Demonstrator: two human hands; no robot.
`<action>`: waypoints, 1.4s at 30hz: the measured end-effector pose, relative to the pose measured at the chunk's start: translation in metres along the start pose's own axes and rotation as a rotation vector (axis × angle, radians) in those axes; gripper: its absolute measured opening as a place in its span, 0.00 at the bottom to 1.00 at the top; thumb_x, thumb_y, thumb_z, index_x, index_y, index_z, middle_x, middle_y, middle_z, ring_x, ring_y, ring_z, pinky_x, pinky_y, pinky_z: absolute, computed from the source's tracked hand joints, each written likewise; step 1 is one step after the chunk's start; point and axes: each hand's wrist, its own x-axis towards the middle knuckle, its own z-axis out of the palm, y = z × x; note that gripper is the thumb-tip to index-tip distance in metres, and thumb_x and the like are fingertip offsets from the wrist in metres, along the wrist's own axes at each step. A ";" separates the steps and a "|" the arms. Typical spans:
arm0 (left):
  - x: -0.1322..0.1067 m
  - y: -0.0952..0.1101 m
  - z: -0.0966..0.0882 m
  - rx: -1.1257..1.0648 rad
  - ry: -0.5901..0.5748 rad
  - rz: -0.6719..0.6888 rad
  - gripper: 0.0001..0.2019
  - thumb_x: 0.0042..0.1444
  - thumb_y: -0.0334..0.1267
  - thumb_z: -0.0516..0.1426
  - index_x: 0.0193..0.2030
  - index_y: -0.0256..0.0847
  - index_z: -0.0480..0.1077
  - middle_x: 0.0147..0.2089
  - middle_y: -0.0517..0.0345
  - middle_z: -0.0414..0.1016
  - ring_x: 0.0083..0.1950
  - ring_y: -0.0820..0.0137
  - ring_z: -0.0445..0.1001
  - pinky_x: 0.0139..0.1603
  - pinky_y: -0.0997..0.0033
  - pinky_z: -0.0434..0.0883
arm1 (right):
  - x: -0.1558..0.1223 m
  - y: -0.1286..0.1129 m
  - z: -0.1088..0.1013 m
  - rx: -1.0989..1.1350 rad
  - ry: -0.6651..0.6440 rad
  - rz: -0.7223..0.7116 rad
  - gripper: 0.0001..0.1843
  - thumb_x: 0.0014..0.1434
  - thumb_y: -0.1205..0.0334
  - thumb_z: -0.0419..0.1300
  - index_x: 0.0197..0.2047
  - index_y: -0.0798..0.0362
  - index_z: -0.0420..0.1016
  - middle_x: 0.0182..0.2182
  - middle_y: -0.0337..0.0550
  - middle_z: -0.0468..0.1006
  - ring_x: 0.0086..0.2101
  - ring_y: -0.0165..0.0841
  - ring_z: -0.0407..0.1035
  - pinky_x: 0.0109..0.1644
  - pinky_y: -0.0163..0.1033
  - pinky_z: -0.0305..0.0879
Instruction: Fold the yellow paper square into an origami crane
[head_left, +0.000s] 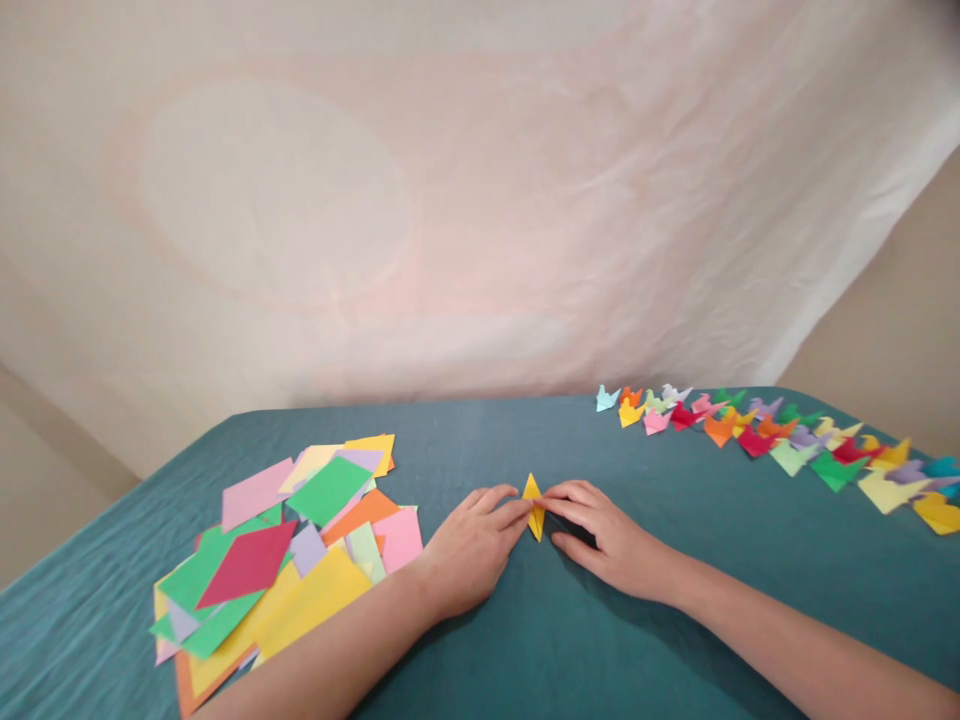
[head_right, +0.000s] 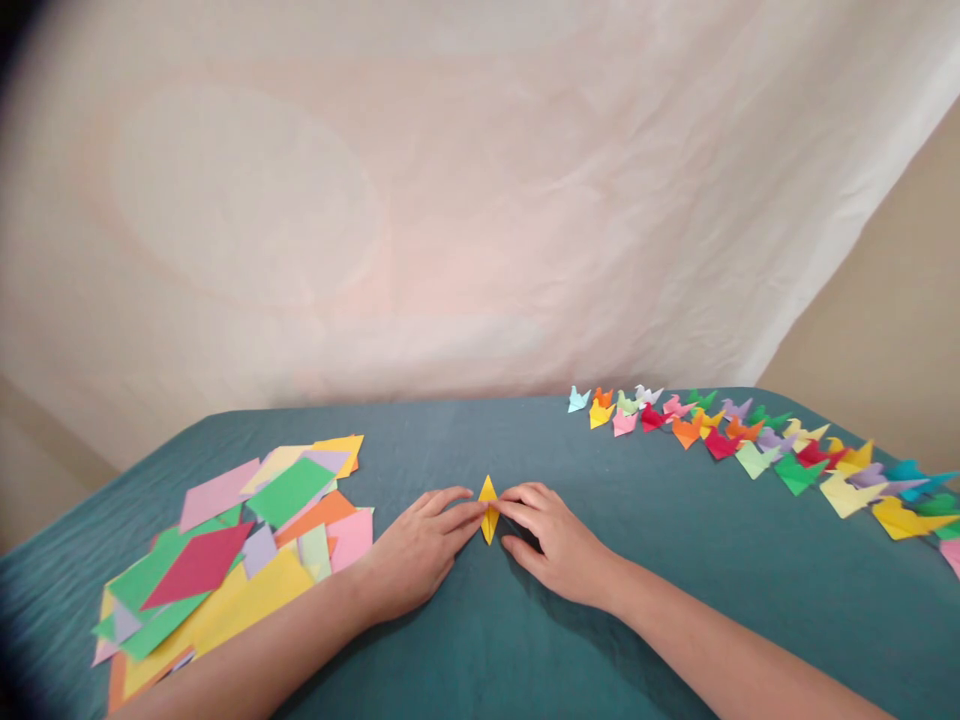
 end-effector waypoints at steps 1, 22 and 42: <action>0.000 0.000 0.000 0.001 0.000 -0.001 0.20 0.58 0.29 0.49 0.59 0.39 0.60 0.60 0.54 0.63 0.61 0.63 0.56 0.59 0.61 0.57 | 0.000 0.000 0.000 -0.011 0.003 0.000 0.25 0.58 0.66 0.54 0.59 0.47 0.61 0.48 0.49 0.68 0.48 0.39 0.62 0.53 0.49 0.61; 0.000 -0.002 0.001 -0.123 0.006 -0.024 0.21 0.56 0.27 0.49 0.58 0.39 0.60 0.56 0.51 0.65 0.59 0.63 0.59 0.59 0.60 0.59 | 0.000 -0.003 0.001 -0.199 -0.065 0.022 0.19 0.62 0.61 0.52 0.57 0.48 0.64 0.50 0.48 0.67 0.49 0.40 0.60 0.52 0.49 0.60; 0.001 -0.002 0.000 -0.147 -0.003 -0.014 0.21 0.57 0.27 0.48 0.57 0.39 0.61 0.56 0.51 0.65 0.57 0.63 0.60 0.59 0.60 0.60 | 0.002 -0.007 0.005 -0.336 -0.045 -0.042 0.20 0.63 0.58 0.51 0.56 0.54 0.65 0.54 0.46 0.68 0.53 0.41 0.57 0.57 0.50 0.57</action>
